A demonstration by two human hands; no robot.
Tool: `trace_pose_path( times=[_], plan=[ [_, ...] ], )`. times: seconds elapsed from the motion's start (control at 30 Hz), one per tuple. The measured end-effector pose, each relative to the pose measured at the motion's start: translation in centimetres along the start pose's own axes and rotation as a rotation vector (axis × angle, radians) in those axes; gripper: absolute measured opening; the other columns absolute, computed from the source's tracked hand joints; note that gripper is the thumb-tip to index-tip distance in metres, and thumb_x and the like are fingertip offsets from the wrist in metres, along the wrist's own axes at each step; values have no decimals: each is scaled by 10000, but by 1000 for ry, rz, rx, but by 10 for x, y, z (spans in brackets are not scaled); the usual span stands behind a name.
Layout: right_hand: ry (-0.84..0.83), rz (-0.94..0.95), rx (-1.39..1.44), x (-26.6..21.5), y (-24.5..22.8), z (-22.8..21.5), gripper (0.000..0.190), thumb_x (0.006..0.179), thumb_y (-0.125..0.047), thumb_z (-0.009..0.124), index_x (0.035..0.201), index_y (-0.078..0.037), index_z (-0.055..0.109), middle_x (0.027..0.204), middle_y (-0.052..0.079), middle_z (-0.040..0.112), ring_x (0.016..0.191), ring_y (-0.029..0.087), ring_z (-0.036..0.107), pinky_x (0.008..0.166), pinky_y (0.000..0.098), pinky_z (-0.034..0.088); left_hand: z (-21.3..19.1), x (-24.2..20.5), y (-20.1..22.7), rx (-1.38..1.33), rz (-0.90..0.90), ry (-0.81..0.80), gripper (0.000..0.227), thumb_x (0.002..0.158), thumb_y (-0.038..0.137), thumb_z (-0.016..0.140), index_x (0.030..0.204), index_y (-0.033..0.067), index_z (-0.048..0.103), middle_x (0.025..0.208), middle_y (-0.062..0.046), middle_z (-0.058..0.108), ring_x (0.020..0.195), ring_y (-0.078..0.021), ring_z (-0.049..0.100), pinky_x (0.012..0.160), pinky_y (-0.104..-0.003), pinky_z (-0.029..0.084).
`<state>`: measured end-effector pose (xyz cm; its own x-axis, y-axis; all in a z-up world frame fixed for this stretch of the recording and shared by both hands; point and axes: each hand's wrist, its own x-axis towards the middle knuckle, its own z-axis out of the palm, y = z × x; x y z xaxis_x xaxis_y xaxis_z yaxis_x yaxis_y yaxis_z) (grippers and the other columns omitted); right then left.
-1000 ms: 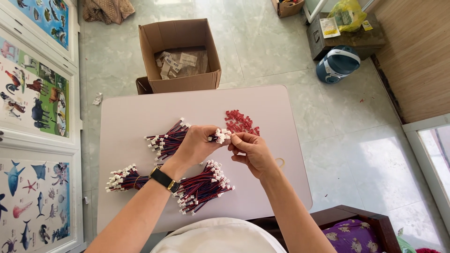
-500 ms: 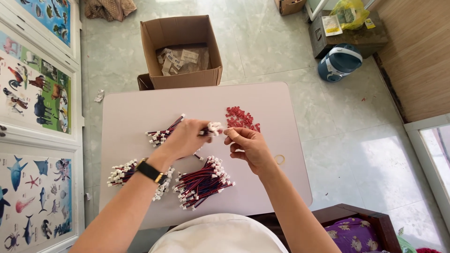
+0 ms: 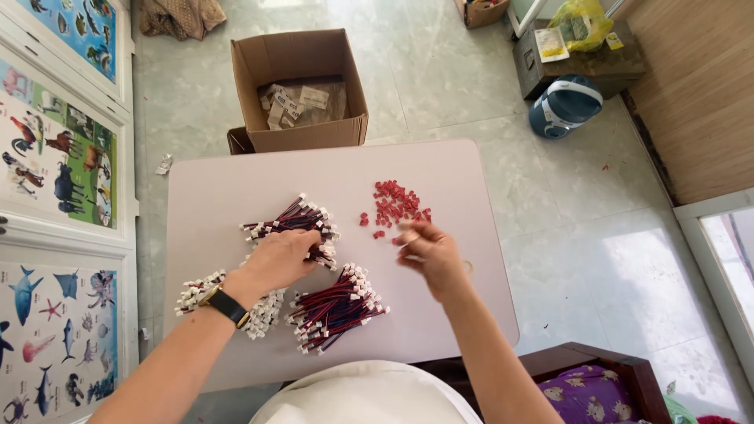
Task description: Organizing, sorting, and bundling small wire cable assemblies with rubber bands at a workstation.
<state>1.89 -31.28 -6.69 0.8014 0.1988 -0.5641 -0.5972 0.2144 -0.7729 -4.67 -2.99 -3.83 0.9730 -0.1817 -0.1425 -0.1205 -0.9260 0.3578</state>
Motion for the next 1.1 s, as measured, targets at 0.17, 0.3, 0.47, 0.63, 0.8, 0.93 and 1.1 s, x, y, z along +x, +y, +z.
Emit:
trace_pose_path(
  times=[0.17,0.3,0.47,0.63,0.8,0.93,1.1],
  plan=[
    [-318,70,-100,-11,16,34,293,900,-187,710,1146,-28,728,951,28,747,830,122,713,798,318,651,-21,27,29,-437,138,-173,227,797,206,741,972,63,721,844,-142,739,776,-304,742,723,-419,573],
    [-275,85,-86,-16,17,6,273,939,-192,728,1089,37,736,872,78,713,775,147,692,755,332,647,-17,55,49,-667,-7,-353,270,837,285,766,1043,110,766,818,-165,781,842,-366,698,721,-445,569],
    [-259,138,22,-15,22,-28,152,914,-130,752,989,-6,704,857,53,711,751,134,690,714,304,631,51,103,47,-157,-104,-87,321,816,352,807,918,56,737,872,-187,756,924,-359,723,875,-472,550],
    [-249,181,127,-20,14,-34,159,902,-129,743,1013,-18,724,874,39,714,750,105,668,700,255,599,79,116,46,-65,-155,-50,304,799,331,797,926,63,729,900,-198,735,925,-391,721,836,-492,570],
    [-161,209,24,-29,-2,-30,215,912,-170,753,1026,11,776,785,18,643,639,78,558,548,226,476,67,111,43,-96,-213,-95,244,787,290,776,920,85,767,887,-198,746,903,-388,729,843,-473,580],
    [-194,200,66,-25,-11,-32,263,951,-216,719,1022,35,748,775,-2,615,640,69,528,569,230,467,28,102,57,-508,-232,-89,277,799,267,789,1001,78,774,866,-183,775,844,-342,728,782,-443,583],
    [-315,230,148,2,-10,-34,220,984,-220,662,1006,-13,733,768,2,614,627,77,524,561,229,466,-6,80,90,-922,127,41,214,798,183,792,996,102,794,923,-88,812,837,-247,761,785,-349,614]
  ],
)
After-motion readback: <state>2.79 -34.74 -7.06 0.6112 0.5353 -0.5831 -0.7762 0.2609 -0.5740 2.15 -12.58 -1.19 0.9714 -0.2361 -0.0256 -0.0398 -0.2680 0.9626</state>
